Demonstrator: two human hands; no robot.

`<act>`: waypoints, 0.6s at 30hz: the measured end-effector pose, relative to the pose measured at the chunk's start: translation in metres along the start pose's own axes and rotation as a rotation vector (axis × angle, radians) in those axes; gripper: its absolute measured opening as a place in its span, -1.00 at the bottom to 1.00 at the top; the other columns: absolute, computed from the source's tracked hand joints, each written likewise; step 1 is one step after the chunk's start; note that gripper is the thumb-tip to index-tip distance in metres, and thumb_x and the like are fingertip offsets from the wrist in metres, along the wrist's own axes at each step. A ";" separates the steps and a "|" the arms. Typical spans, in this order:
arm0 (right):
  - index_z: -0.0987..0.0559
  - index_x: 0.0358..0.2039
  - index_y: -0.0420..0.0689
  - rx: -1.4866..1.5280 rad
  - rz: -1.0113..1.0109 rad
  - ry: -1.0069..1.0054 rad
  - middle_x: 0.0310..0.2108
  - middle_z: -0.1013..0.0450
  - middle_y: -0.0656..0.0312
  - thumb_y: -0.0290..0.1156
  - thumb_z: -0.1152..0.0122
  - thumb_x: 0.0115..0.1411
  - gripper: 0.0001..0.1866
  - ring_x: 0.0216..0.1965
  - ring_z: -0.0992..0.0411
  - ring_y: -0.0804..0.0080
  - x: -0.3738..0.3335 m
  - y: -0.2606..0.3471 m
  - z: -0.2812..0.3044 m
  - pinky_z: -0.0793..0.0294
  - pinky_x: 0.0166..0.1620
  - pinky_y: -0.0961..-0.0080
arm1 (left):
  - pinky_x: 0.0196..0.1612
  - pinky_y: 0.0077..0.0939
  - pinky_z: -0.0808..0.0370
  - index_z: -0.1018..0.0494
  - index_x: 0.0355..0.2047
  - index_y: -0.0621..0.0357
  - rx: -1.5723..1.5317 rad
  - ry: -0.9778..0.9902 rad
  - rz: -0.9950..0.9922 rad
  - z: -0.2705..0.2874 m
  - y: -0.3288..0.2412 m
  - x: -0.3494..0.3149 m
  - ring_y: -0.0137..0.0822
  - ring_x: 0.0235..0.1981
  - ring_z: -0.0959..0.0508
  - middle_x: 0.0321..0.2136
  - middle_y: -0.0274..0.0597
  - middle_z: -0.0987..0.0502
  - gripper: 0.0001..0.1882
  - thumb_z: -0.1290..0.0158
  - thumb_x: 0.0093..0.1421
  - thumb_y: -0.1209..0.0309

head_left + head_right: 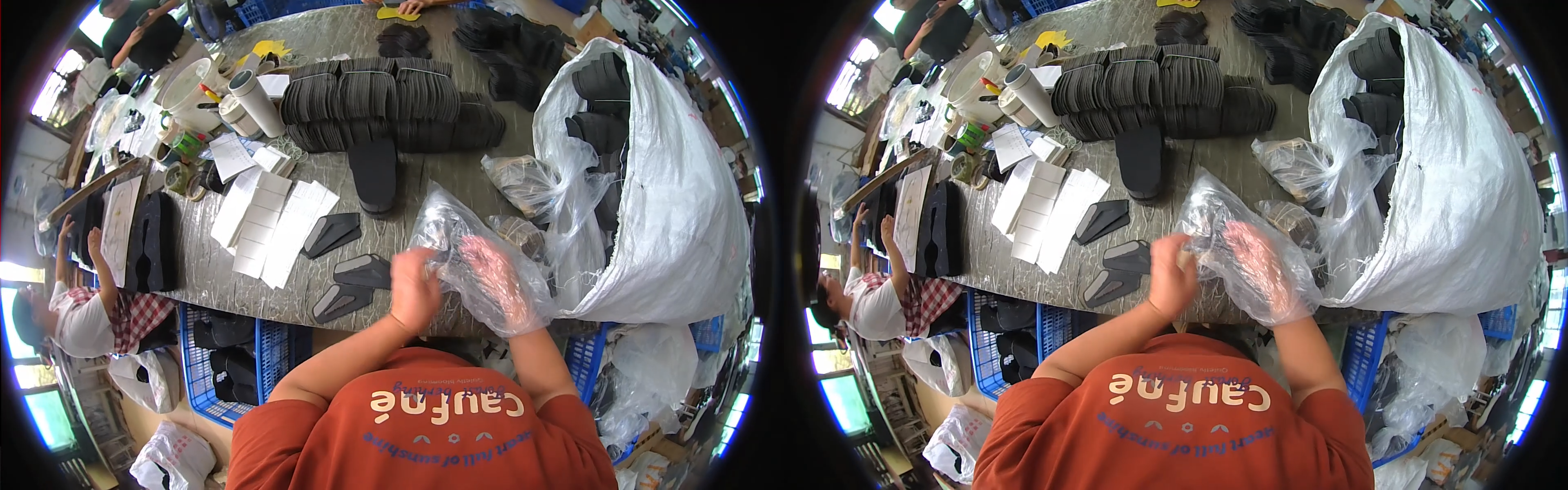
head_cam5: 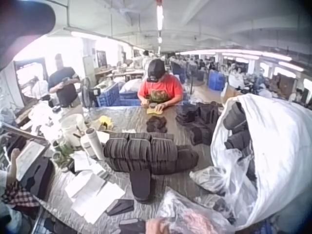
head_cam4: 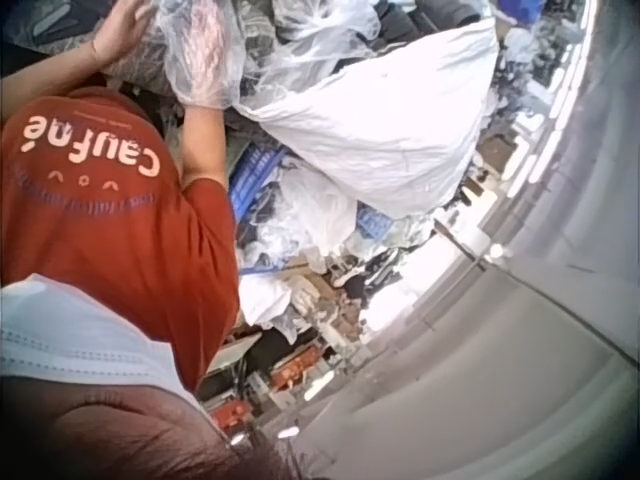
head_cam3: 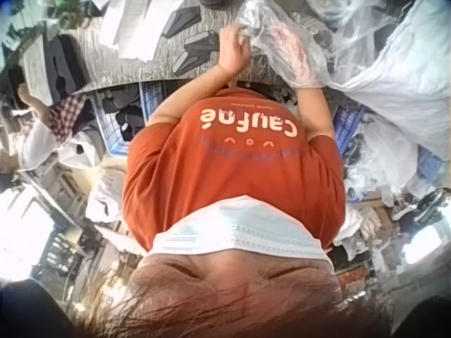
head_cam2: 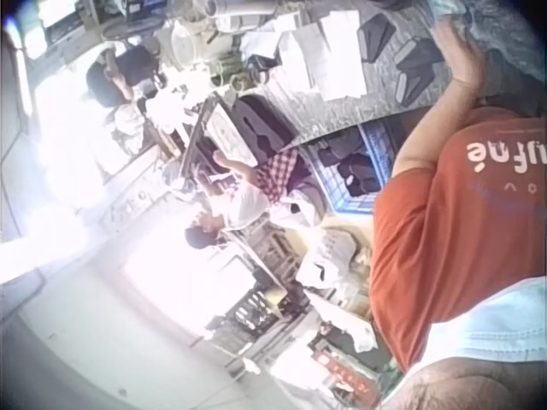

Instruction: Sorting shoe upper components, inserting wooden pegs, and placing them into plastic bags.

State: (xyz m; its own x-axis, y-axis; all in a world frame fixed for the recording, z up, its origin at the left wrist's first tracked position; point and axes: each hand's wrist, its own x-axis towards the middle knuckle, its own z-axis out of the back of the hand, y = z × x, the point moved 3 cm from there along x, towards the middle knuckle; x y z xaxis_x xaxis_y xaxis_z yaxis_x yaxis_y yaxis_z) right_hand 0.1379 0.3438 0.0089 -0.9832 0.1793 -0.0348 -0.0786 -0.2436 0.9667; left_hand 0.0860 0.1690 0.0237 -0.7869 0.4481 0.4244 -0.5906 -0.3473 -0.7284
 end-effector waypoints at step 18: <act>-0.21 0.07 -0.16 0.966 -0.411 -0.173 -0.08 -0.31 0.15 -0.57 -0.03 0.12 -0.53 -0.11 -0.32 0.37 0.003 -0.025 0.000 -0.41 -0.11 0.44 | -0.31 -0.66 -0.39 -0.28 -0.06 0.36 -0.689 -0.058 0.820 -0.028 0.080 0.034 -0.48 -0.38 -0.45 -0.36 -0.20 -0.46 -0.57 0.18 0.00 0.75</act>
State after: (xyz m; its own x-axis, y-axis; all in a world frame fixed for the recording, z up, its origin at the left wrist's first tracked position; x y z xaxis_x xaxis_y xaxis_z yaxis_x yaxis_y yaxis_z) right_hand 0.1366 0.3509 -0.0157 -0.8682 0.2269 -0.4413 -0.1608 0.7127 0.6828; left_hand 0.0168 0.1796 -0.0347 -0.9154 0.2430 -0.3210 0.3363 0.0234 -0.9415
